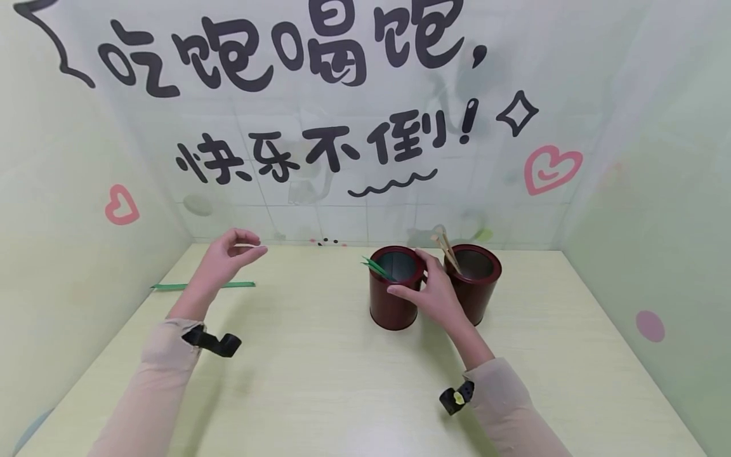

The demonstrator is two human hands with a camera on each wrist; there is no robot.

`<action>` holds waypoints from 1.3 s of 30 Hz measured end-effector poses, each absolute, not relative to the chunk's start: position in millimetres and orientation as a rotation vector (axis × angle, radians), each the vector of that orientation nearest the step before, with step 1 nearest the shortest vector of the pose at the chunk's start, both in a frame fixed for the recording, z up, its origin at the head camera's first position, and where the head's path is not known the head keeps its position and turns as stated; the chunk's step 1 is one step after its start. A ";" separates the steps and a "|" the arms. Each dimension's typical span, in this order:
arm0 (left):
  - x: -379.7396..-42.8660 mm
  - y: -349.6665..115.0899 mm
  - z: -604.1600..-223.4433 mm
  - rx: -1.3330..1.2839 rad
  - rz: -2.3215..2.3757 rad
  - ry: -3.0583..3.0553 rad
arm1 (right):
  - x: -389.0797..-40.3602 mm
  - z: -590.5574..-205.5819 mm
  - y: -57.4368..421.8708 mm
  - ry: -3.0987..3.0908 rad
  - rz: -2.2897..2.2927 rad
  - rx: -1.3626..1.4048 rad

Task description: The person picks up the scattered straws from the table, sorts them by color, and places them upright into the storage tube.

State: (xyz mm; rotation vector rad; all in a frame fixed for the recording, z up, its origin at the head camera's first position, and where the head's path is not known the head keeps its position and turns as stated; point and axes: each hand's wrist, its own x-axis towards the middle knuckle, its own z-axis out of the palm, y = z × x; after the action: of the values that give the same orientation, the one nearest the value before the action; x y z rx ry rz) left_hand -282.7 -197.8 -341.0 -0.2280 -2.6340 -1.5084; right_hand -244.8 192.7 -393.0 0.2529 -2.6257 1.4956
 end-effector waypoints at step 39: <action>-267.2 -328.9 -414.6 0.435 -1.497 -2.578 | -244.3 -392.0 193.0 -2.617 1.510 0.254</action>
State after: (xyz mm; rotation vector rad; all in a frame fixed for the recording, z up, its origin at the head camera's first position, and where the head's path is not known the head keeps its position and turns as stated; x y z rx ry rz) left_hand -267.2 -328.9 -414.6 0.4346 -2.5782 -1.4966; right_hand -244.3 193.0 -392.0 0.2544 -2.6171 1.5100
